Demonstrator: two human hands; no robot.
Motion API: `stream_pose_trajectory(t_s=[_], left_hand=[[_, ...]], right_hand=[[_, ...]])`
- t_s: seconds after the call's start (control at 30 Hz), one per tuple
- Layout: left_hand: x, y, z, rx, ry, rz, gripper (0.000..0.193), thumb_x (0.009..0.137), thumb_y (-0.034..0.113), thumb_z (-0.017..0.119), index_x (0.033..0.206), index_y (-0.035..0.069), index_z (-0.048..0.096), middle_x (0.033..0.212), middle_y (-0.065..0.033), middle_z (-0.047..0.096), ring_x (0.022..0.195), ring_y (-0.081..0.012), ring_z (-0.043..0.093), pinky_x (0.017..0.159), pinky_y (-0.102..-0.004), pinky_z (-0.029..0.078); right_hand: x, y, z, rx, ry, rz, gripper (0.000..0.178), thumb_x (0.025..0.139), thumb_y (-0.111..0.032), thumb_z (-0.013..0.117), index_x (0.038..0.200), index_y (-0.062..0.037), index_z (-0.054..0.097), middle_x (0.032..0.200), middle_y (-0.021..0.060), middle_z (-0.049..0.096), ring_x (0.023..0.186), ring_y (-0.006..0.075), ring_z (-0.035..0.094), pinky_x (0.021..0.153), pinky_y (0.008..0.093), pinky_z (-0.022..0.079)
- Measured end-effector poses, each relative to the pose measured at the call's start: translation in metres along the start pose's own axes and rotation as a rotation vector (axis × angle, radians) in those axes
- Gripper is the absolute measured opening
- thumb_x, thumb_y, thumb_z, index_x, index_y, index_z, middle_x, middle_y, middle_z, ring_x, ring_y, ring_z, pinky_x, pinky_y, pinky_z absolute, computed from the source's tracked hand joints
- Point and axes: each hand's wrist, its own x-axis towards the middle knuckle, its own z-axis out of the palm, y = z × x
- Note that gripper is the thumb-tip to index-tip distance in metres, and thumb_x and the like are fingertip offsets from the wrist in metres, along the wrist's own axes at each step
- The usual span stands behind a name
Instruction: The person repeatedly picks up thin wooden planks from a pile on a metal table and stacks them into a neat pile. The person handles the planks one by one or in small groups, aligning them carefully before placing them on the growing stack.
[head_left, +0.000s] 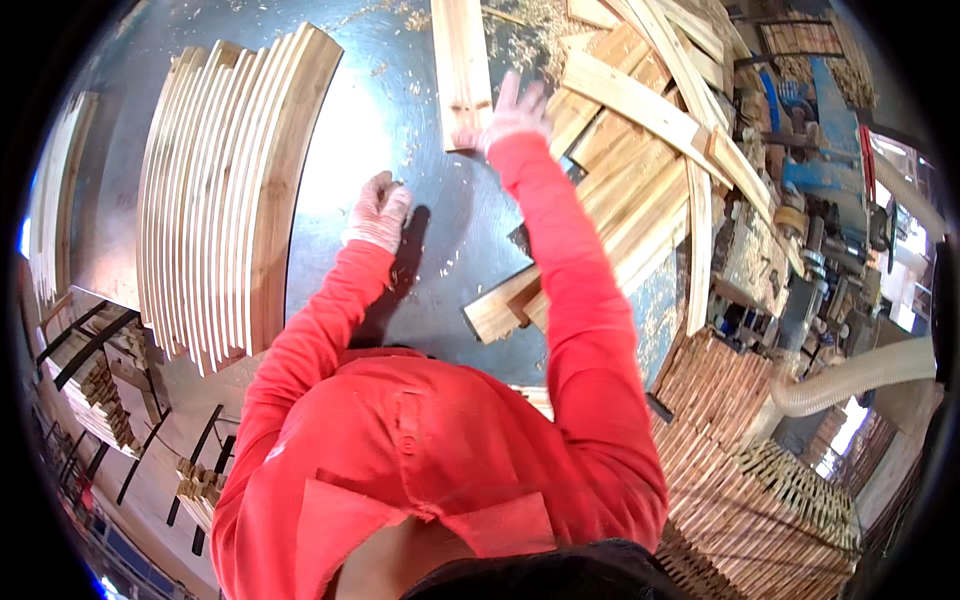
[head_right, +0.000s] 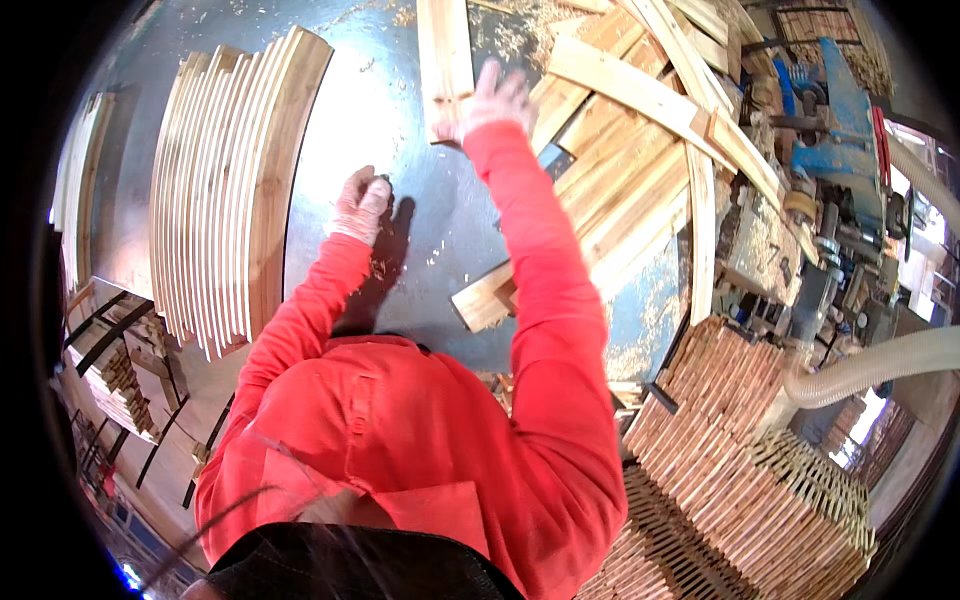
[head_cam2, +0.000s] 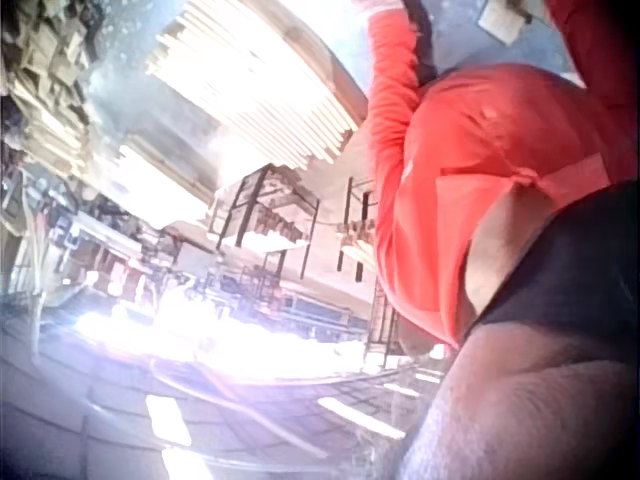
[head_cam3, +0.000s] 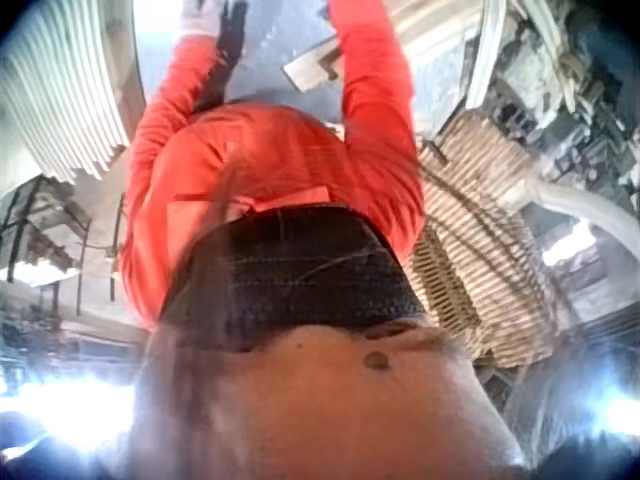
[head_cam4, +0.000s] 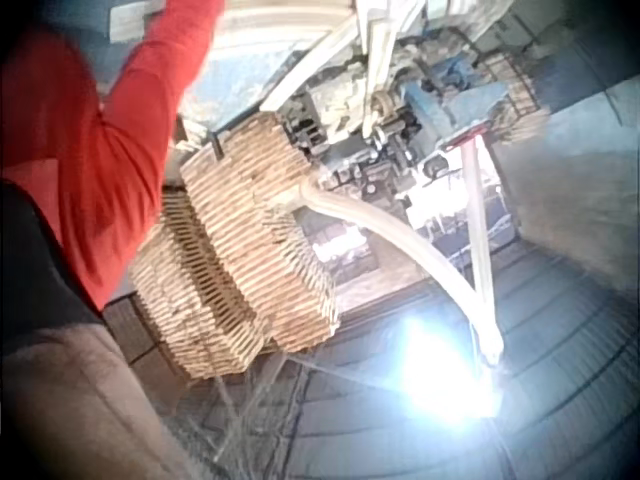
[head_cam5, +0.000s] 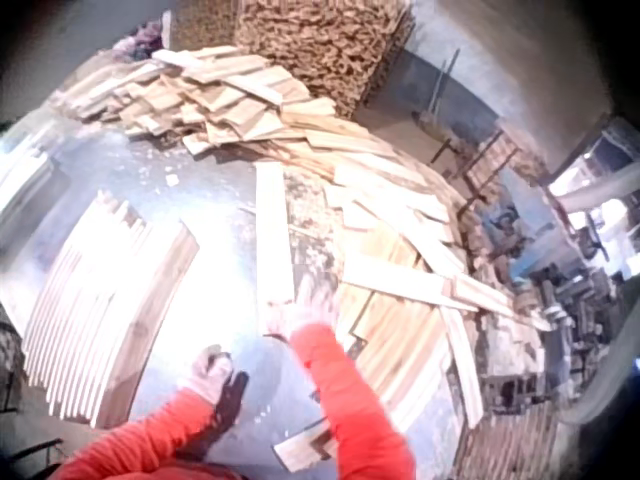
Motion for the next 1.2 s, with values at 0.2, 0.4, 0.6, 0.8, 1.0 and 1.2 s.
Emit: stream_pose_trajectory(t_s=[0.2,0.4,0.6,0.8,1.0,1.2], left_hand=[[0.053,0.067,0.053,0.763,0.283,0.295,0.079,0.082,0.045,0.067,0.14,0.0,0.038,0.132,-0.0282,0.046,0.12,-0.0374,0.05,0.104,-0.0417,0.04],[0.139,0.1,0.091,1.466,0.351,-0.045,0.098,0.07,0.049,0.078,0.14,0.012,0.02,0.145,-0.028,0.026,0.131,-0.0428,0.038,0.098,-0.0565,0.041],[0.128,0.085,0.043,1.499,0.252,0.069,0.079,0.08,0.023,0.064,0.146,0.016,0.02,0.143,-0.0193,0.04,0.13,-0.0388,0.044,0.099,-0.0458,0.045],[0.077,0.058,-0.079,0.652,0.034,0.171,0.052,0.081,0.007,0.056,0.132,-0.002,0.052,0.117,-0.0096,0.063,0.104,-0.0179,0.059,0.09,-0.0304,0.047],[-0.019,0.06,-0.102,0.912,0.349,0.202,0.058,0.082,0.005,0.058,0.139,0.003,0.045,0.124,-0.0199,0.06,0.105,-0.03,0.063,0.09,-0.0344,0.051],[-0.053,0.05,-0.141,1.414,0.637,0.664,0.07,0.077,0.025,0.074,0.137,0.003,0.045,0.115,-0.0249,0.06,0.099,-0.0397,0.062,0.082,-0.043,0.053]], right_hand=[[0.001,-0.024,0.067,0.294,0.05,0.055,0.114,0.067,-0.064,0.07,0.148,-0.0002,0.021,0.142,0.0244,0.041,0.131,0.0378,0.04,0.11,0.0463,0.029],[-0.017,0.016,-0.03,0.255,-0.309,-0.764,0.068,0.075,-0.042,0.072,0.13,-0.0066,0.054,0.135,0.0162,0.053,0.127,0.0304,0.049,0.109,0.0428,0.033],[0.123,0.289,-0.029,-0.407,-0.209,0.009,0.134,0.056,-0.054,0.083,0.155,-0.0164,0.001,0.156,0.0235,0.019,0.147,0.0345,0.015,0.117,0.0546,0.009],[0.133,0.239,-0.041,-0.305,-0.408,-0.359,0.114,0.064,-0.016,0.082,0.153,-0.012,0.011,0.138,0.0215,0.046,0.129,0.0396,0.042,0.11,0.0442,0.034],[0.098,0.144,-0.054,0.46,-0.739,-0.424,0.079,0.081,-0.03,0.07,0.144,-0.0081,0.029,0.125,0.0232,0.054,0.111,0.0354,0.057,0.094,0.0419,0.051],[0.064,0.048,0.081,1.772,-0.673,0.147,0.041,0.09,-0.019,0.065,0.121,0.0056,0.058,0.118,0.0182,0.063,0.106,0.026,0.062,0.096,0.0346,0.05]])
